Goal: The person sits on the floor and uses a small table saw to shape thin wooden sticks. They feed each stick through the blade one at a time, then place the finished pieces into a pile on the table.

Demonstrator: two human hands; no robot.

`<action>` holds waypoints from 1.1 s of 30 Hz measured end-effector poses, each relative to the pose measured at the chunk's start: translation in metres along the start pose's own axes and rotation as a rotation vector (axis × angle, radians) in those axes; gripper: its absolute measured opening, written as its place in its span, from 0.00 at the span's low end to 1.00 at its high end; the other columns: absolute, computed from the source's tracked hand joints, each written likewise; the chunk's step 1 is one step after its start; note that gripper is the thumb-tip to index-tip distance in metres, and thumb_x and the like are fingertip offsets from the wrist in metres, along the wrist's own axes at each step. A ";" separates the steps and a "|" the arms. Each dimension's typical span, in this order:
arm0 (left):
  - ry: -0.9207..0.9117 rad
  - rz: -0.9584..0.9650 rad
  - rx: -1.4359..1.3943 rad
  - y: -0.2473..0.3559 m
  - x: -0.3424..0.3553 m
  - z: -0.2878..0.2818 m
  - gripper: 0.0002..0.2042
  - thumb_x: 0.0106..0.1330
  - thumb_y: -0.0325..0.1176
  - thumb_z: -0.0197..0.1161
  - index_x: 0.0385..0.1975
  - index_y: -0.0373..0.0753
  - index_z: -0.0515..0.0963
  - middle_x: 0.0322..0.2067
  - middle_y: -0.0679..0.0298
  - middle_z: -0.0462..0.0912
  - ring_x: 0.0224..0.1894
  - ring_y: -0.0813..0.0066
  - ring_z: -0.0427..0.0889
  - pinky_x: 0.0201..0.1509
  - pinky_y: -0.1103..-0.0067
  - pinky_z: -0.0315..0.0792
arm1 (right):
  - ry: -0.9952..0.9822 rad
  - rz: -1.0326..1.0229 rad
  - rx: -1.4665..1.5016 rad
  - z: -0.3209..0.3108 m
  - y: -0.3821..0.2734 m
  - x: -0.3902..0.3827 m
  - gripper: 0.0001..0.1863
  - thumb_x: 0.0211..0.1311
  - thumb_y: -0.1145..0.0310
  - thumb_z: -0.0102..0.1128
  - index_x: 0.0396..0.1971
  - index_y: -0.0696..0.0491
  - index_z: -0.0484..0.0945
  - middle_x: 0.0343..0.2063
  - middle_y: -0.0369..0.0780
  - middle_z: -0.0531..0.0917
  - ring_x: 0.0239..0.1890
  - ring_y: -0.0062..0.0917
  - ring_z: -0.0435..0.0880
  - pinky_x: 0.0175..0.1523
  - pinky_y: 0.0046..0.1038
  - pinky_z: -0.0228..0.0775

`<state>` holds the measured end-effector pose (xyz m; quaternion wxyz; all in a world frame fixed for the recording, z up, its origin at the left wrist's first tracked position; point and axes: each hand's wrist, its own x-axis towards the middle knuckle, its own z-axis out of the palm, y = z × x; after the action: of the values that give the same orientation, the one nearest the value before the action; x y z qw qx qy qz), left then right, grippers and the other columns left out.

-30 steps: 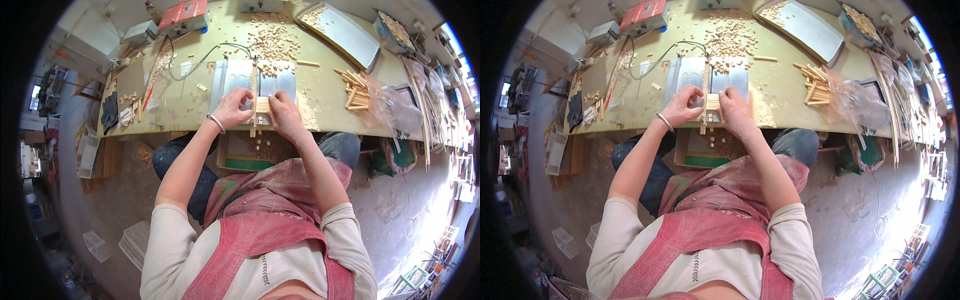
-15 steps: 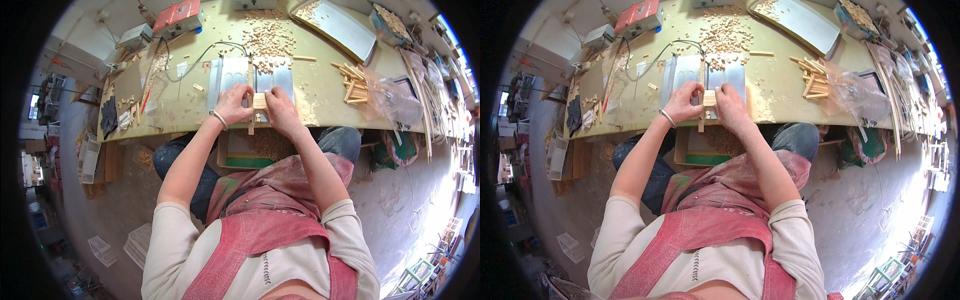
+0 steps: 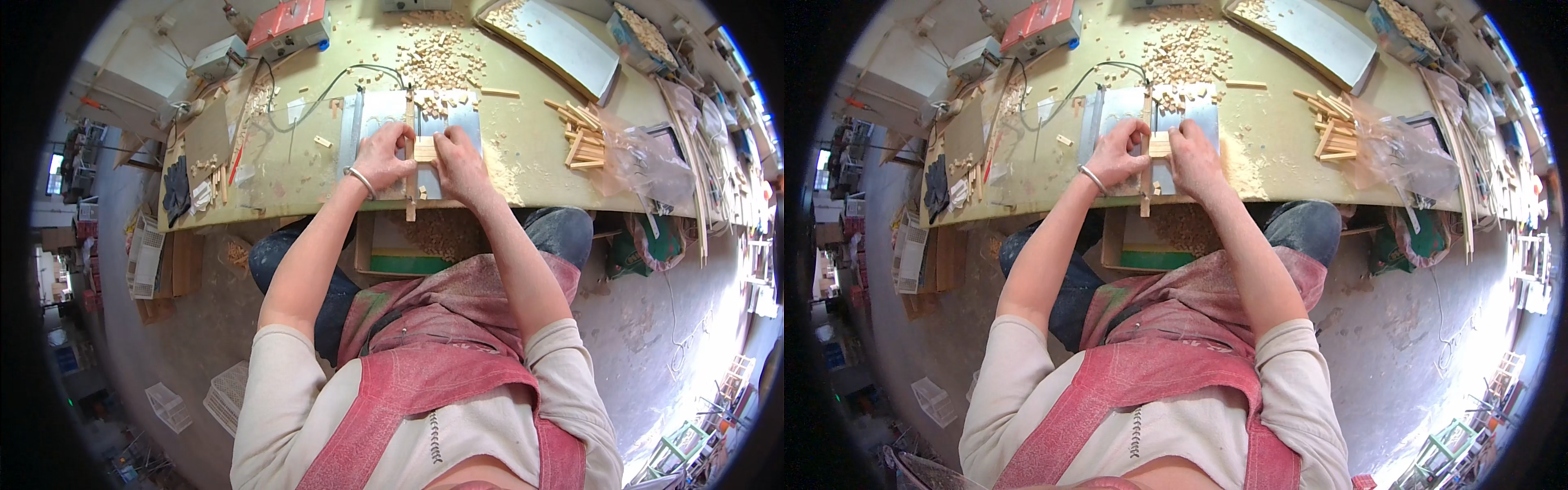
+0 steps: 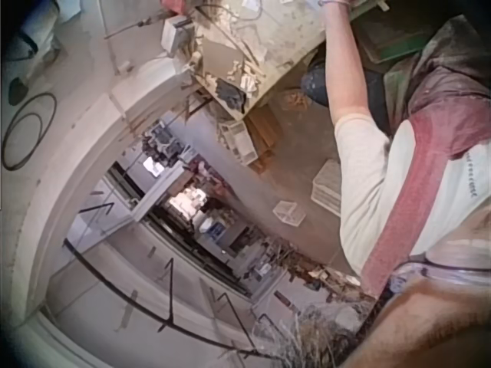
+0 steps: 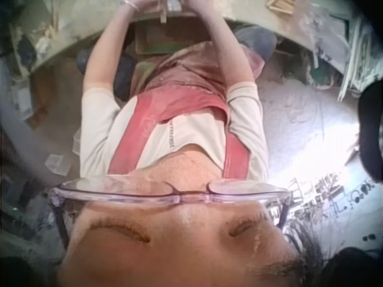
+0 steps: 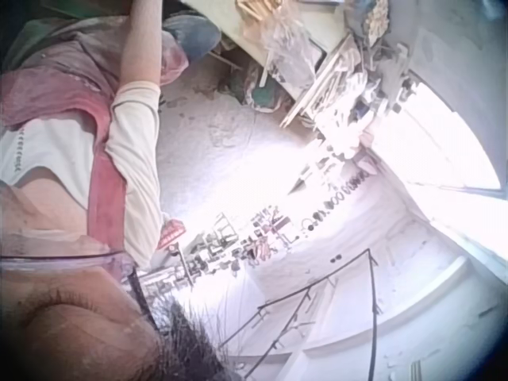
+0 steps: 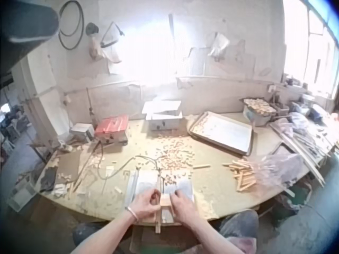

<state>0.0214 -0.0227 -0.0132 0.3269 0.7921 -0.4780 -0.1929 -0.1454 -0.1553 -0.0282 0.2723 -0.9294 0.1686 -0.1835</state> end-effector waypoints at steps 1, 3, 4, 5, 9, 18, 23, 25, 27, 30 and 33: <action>0.005 -0.005 -0.001 -0.001 0.002 0.000 0.22 0.50 0.40 0.72 0.45 0.43 0.80 0.37 0.62 0.80 0.41 0.61 0.82 0.48 0.67 0.77 | -0.003 0.004 -0.002 0.001 0.001 0.002 0.20 0.63 0.73 0.68 0.54 0.61 0.77 0.50 0.51 0.76 0.56 0.47 0.78 0.61 0.43 0.75; 0.007 -0.013 0.009 -0.002 0.006 0.000 0.22 0.50 0.40 0.73 0.46 0.44 0.80 0.37 0.63 0.80 0.41 0.62 0.82 0.49 0.68 0.76 | -0.008 0.012 -0.008 0.001 0.002 0.005 0.21 0.62 0.73 0.69 0.54 0.61 0.77 0.50 0.51 0.76 0.56 0.48 0.78 0.61 0.43 0.75; 0.004 -0.017 0.020 -0.002 0.008 -0.001 0.22 0.50 0.40 0.73 0.46 0.44 0.80 0.37 0.63 0.80 0.41 0.63 0.82 0.49 0.68 0.76 | -0.009 0.022 -0.017 0.001 0.002 0.006 0.21 0.62 0.73 0.69 0.54 0.61 0.77 0.51 0.51 0.76 0.56 0.47 0.78 0.61 0.43 0.75; 0.001 -0.020 0.031 -0.001 0.009 -0.001 0.22 0.49 0.41 0.73 0.46 0.44 0.80 0.37 0.63 0.80 0.41 0.63 0.82 0.49 0.68 0.76 | -0.010 0.032 -0.027 0.000 0.001 0.008 0.21 0.62 0.73 0.69 0.54 0.61 0.77 0.51 0.50 0.76 0.57 0.47 0.78 0.61 0.43 0.75; 0.001 -0.033 0.005 -0.004 0.015 -0.002 0.22 0.49 0.41 0.73 0.45 0.45 0.80 0.37 0.64 0.80 0.41 0.64 0.82 0.50 0.69 0.75 | 0.003 0.028 -0.011 0.001 0.005 0.014 0.20 0.62 0.73 0.69 0.53 0.60 0.77 0.52 0.50 0.76 0.57 0.47 0.78 0.61 0.43 0.75; 0.014 -0.003 0.054 -0.010 0.031 -0.002 0.23 0.50 0.39 0.74 0.48 0.43 0.80 0.34 0.67 0.76 0.35 0.74 0.76 0.45 0.76 0.77 | 0.025 0.033 -0.047 0.006 0.015 0.028 0.19 0.60 0.71 0.72 0.50 0.58 0.78 0.53 0.50 0.76 0.57 0.48 0.80 0.61 0.43 0.76; 0.021 -0.003 0.078 -0.007 0.037 -0.004 0.23 0.49 0.40 0.74 0.46 0.44 0.79 0.33 0.66 0.76 0.35 0.71 0.77 0.45 0.74 0.76 | 0.045 0.020 -0.044 0.007 0.021 0.037 0.19 0.60 0.70 0.72 0.49 0.58 0.79 0.53 0.50 0.77 0.56 0.48 0.80 0.61 0.42 0.77; 0.015 0.036 0.177 -0.008 0.035 -0.004 0.22 0.49 0.41 0.74 0.45 0.44 0.79 0.34 0.64 0.77 0.36 0.68 0.78 0.45 0.72 0.76 | 0.058 0.002 -0.044 0.008 0.022 0.038 0.19 0.60 0.70 0.72 0.49 0.59 0.79 0.52 0.50 0.77 0.56 0.48 0.80 0.61 0.43 0.77; 0.003 0.080 0.245 -0.007 0.028 -0.005 0.22 0.48 0.42 0.73 0.44 0.45 0.78 0.35 0.63 0.77 0.38 0.66 0.79 0.46 0.70 0.75 | 0.069 -0.022 -0.050 0.007 0.022 0.036 0.19 0.60 0.71 0.72 0.49 0.59 0.79 0.50 0.51 0.77 0.55 0.49 0.81 0.60 0.43 0.77; -0.066 0.117 0.292 0.003 -0.003 -0.007 0.22 0.50 0.43 0.74 0.44 0.45 0.80 0.37 0.62 0.76 0.42 0.66 0.79 0.49 0.70 0.75 | -0.017 -0.004 -0.059 -0.002 0.020 0.020 0.18 0.60 0.71 0.71 0.49 0.60 0.79 0.49 0.52 0.78 0.55 0.49 0.80 0.59 0.44 0.77; -0.258 0.033 0.025 0.013 -0.028 -0.024 0.21 0.54 0.43 0.75 0.47 0.44 0.81 0.36 0.63 0.75 0.41 0.69 0.78 0.50 0.72 0.75 | -0.047 0.010 -0.049 -0.010 0.004 -0.008 0.24 0.64 0.72 0.69 0.58 0.61 0.77 0.53 0.52 0.77 0.55 0.49 0.80 0.61 0.42 0.75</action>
<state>0.0148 0.0060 0.0128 0.2559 0.7570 -0.5312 -0.2817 -0.1572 -0.1599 -0.0248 0.2542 -0.9390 0.1713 -0.1561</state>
